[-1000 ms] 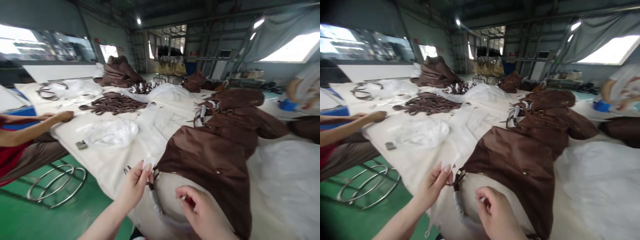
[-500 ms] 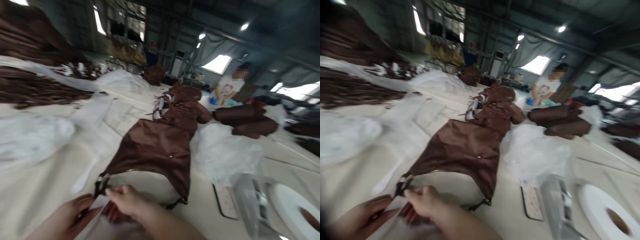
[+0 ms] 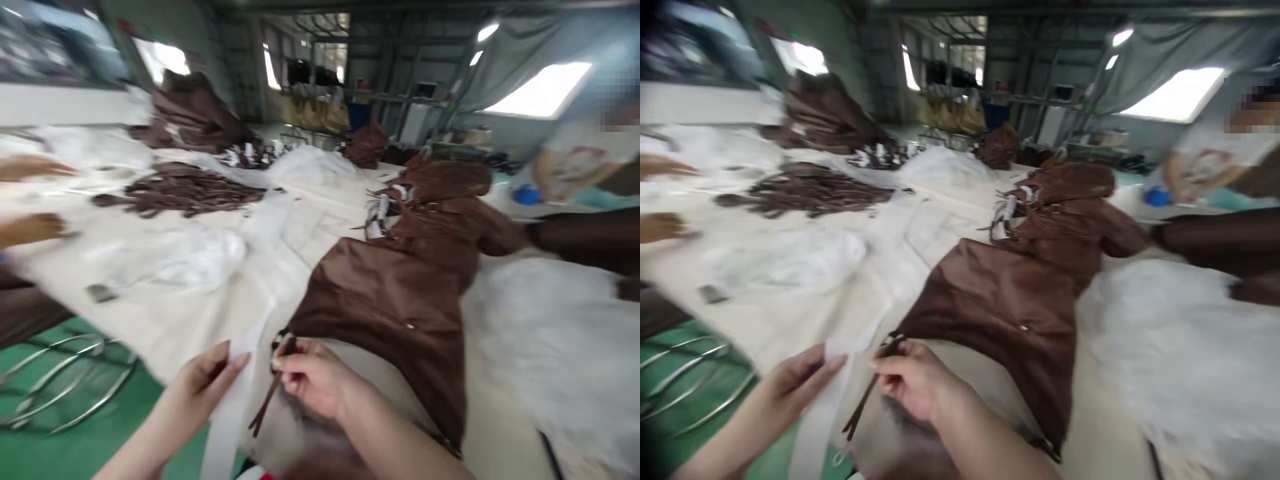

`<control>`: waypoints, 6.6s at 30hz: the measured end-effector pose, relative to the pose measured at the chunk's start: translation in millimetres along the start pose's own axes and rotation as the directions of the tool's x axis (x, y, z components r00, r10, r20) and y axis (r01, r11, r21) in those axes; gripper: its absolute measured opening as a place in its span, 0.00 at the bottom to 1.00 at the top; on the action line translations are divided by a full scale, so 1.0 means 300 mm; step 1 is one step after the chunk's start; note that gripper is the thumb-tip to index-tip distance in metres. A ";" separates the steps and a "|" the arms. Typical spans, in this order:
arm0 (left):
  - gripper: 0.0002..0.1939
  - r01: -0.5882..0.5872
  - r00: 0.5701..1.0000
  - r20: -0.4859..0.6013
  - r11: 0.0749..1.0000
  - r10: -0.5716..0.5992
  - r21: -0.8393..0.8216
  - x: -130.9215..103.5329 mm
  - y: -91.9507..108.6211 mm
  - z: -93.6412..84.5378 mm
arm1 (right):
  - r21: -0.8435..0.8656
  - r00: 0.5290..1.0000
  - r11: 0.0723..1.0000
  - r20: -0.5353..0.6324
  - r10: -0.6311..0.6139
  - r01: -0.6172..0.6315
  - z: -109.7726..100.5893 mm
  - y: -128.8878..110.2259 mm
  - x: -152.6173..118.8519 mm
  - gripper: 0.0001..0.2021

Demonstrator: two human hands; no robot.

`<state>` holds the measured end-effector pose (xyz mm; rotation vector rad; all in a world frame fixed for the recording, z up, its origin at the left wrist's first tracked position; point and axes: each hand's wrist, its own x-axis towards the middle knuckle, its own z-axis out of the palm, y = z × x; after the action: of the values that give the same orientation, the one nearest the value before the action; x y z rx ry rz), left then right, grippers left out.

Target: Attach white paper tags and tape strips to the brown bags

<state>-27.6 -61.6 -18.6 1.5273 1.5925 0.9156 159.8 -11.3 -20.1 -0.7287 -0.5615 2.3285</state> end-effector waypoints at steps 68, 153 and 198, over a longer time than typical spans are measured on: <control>0.21 -0.036 0.874 0.479 0.975 -0.075 0.220 0.050 0.067 -0.040 | -0.195 0.928 0.971 -0.316 -0.199 0.142 -0.084 0.084 0.056 0.21; 0.16 -0.063 0.994 0.105 0.859 0.012 0.507 -0.034 0.100 0.053 | -0.207 0.987 0.978 -0.155 -0.043 0.010 -0.178 0.034 0.102 0.15; 0.18 -0.115 0.984 0.172 0.885 0.040 0.451 0.172 0.007 0.135 | -0.939 0.905 0.311 0.002 -0.425 0.148 -0.240 0.036 0.136 0.14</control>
<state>7.8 -9.9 -37.7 1.9478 1.7188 0.4517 173.4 23.1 -95.0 -1.2531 -1.8080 1.3324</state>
